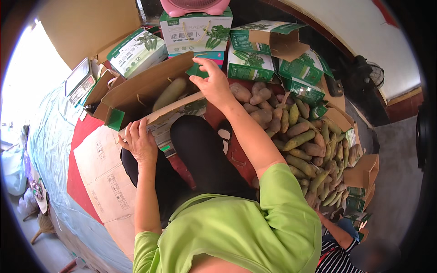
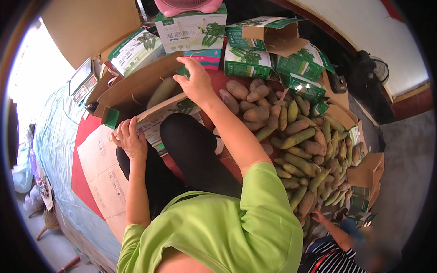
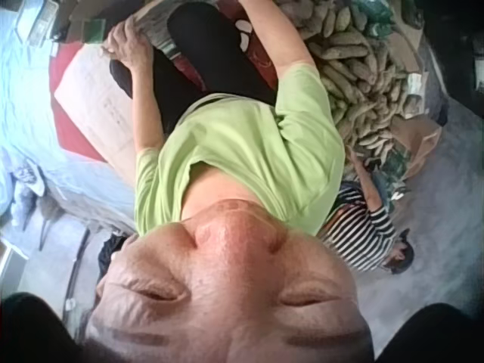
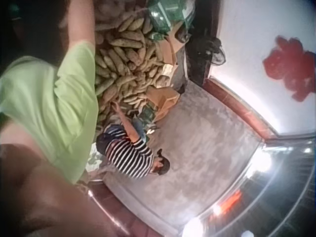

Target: The recorder is sorting, weighing, and packing produce into boxes.

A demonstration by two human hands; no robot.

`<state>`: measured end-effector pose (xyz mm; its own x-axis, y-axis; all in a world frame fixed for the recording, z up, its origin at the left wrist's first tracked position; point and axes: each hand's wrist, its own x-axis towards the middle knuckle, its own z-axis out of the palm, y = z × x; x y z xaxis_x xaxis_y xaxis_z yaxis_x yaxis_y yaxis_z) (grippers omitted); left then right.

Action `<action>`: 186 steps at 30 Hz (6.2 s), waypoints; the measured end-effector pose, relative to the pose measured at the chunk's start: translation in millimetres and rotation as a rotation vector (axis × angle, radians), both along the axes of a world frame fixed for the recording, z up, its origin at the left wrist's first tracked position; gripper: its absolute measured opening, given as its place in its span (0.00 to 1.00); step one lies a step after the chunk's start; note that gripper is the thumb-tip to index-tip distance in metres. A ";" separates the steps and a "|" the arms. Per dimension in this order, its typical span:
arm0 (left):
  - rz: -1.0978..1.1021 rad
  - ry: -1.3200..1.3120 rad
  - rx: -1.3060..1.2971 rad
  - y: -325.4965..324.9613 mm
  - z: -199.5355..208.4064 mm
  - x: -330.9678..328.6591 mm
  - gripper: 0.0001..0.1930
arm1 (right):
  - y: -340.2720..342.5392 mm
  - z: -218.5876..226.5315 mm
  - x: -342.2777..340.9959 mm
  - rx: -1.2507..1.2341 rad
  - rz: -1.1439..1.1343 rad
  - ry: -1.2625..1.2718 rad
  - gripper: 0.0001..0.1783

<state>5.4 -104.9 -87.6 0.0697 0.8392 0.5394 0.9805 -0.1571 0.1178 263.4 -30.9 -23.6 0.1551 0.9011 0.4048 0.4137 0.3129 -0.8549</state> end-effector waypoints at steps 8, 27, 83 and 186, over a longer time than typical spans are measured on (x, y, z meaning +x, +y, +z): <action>-0.011 0.000 0.040 2.9 0.1 0.8 0.23 | -88.6 -122.5 112.0 -0.255 -0.363 -0.042 0.17; -0.008 0.089 0.043 6.6 -11.9 4.4 0.24 | -407.3 -370.0 131.9 -1.151 0.037 -0.292 0.11; 0.051 0.011 0.008 -0.2 1.2 4.5 0.23 | -407.4 -295.6 235.3 -1.030 -1.274 0.467 0.21; 0.003 0.018 0.068 4.5 -4.7 4.6 0.21 | -368.3 -237.1 181.1 -1.390 -0.240 -1.081 0.29</action>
